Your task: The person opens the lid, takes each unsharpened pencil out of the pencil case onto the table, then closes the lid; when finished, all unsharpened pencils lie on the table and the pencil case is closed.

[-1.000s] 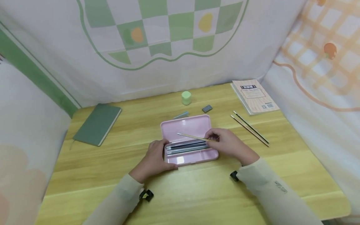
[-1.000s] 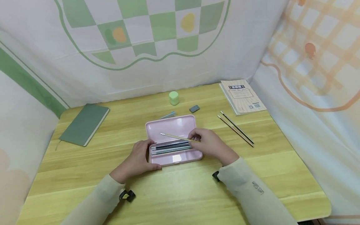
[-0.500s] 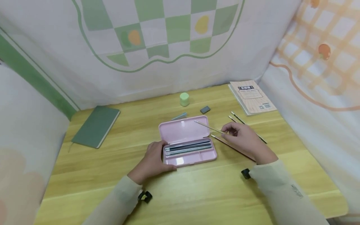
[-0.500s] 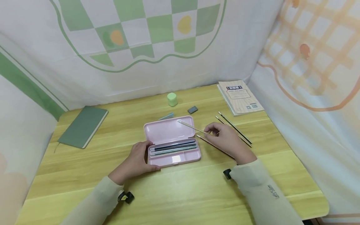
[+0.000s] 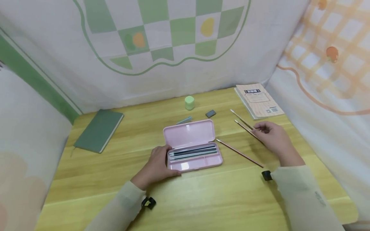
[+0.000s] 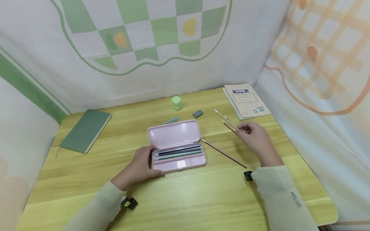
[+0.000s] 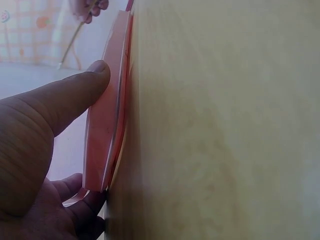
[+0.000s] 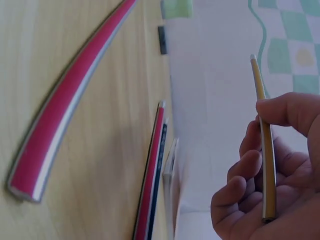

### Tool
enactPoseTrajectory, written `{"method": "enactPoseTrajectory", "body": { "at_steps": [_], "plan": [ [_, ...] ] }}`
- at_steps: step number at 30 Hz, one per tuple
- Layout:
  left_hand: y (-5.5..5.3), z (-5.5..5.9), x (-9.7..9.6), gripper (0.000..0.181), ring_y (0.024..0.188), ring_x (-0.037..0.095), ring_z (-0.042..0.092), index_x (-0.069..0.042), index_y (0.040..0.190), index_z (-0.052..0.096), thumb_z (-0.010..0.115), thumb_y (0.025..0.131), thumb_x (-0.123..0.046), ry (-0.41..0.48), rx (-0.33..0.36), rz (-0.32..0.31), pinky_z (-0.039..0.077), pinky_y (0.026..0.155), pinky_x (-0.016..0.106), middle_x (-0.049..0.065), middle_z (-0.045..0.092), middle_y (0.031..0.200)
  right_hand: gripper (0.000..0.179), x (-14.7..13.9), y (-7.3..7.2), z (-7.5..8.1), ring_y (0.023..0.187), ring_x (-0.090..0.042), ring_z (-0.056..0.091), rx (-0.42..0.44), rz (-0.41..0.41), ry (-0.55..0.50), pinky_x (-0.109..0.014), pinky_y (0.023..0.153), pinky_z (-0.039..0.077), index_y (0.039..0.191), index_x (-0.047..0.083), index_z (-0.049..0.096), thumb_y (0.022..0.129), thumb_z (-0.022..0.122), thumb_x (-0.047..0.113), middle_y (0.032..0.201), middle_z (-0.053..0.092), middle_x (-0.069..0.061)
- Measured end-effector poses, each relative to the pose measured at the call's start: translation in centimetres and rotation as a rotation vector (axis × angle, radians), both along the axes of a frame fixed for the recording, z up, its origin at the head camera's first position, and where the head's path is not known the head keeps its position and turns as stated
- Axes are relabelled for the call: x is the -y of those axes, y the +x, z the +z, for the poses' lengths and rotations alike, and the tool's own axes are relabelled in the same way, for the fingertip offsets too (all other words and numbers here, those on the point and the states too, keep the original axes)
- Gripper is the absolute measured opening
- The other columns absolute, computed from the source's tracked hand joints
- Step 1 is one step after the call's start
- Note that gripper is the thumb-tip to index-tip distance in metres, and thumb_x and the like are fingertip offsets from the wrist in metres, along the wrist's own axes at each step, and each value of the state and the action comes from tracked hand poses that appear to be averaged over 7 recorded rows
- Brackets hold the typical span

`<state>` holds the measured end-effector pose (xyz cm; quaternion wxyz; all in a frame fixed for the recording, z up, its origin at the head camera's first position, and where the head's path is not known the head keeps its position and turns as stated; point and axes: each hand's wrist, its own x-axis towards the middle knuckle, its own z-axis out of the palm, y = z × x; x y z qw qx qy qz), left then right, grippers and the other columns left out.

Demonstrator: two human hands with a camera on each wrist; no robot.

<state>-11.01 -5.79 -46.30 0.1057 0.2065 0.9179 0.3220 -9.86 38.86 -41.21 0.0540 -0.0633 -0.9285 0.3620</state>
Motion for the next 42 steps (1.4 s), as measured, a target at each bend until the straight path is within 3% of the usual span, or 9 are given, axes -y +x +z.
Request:
{"method": "enactPoseTrajectory", "body": {
  "at_steps": [9, 21, 27, 33, 36, 42],
  "plan": [
    [0.0, -0.3, 0.0, 0.102, 0.130, 0.022, 0.040, -0.014, 0.145, 0.046, 0.095, 0.066, -0.056, -0.005, -0.003, 0.005, 0.036, 0.113, 0.043, 0.000, 0.054, 0.137, 0.043, -1.8, -0.6, -1.6, 0.108, -0.035, 0.059, 0.089, -0.095, -0.001, -0.046, 0.088, 0.044, 0.122, 0.004, 0.066, 0.101, 0.062, 0.042, 0.122, 0.065, -0.022],
    [0.1, 0.0, 0.1, 0.102, 0.130, 0.023, 0.040, -0.013, 0.145, 0.045, 0.095, 0.067, -0.056, 0.007, 0.003, 0.003, 0.036, 0.113, 0.044, 0.002, 0.054, 0.138, 0.043, -3.3, -0.6, -3.1, 0.107, -0.036, 0.059, 0.169, -0.086, 0.021, -0.045, 0.085, 0.046, 0.124, 0.002, 0.065, 0.101, 0.062, 0.038, 0.123, 0.065, -0.024],
    [0.0, -0.2, 0.0, 0.102, 0.130, 0.022, 0.040, -0.014, 0.145, 0.045, 0.095, 0.067, -0.056, 0.000, 0.006, 0.000, 0.036, 0.114, 0.043, 0.001, 0.054, 0.137, 0.038, -3.7, -0.6, -3.8, 0.104, -0.036, 0.061, 0.162, -0.066, 0.057, -0.045, 0.084, 0.047, 0.120, 0.002, 0.067, 0.099, 0.064, 0.034, 0.118, 0.068, -0.024],
    [0.0, -0.2, 0.1, 0.101, 0.128, 0.022, 0.041, -0.014, 0.144, 0.046, 0.095, 0.066, -0.055, 0.013, -0.001, -0.003, 0.037, 0.112, 0.043, 0.000, 0.054, 0.136, 0.044, -3.7, -0.4, -3.5, 0.110, -0.042, 0.059, 0.197, -0.059, 0.046, -0.058, 0.092, 0.047, 0.124, -0.001, 0.063, 0.099, 0.063, 0.035, 0.122, 0.064, -0.027],
    [0.0, -0.3, 0.1, 0.103, 0.129, 0.022, 0.041, -0.013, 0.145, 0.046, 0.095, 0.066, -0.056, 0.006, -0.006, -0.005, 0.036, 0.113, 0.043, 0.001, 0.054, 0.136, 0.046, -3.7, -0.4, -3.5, 0.112, -0.042, 0.059, 0.208, -0.065, 0.038, -0.058, 0.094, 0.047, 0.126, -0.001, 0.063, 0.100, 0.060, 0.037, 0.125, 0.063, -0.027],
    [0.1, -0.3, 0.1, 0.104, 0.130, 0.023, 0.040, -0.014, 0.145, 0.045, 0.095, 0.065, -0.057, -0.001, -0.005, 0.001, 0.037, 0.113, 0.044, 0.002, 0.054, 0.138, 0.046, -2.8, -0.5, -2.4, 0.107, -0.040, 0.060, 0.138, -0.046, 0.086, -0.056, 0.089, 0.048, 0.123, 0.000, 0.066, 0.103, 0.057, 0.041, 0.121, 0.065, -0.025]
  ]
}}
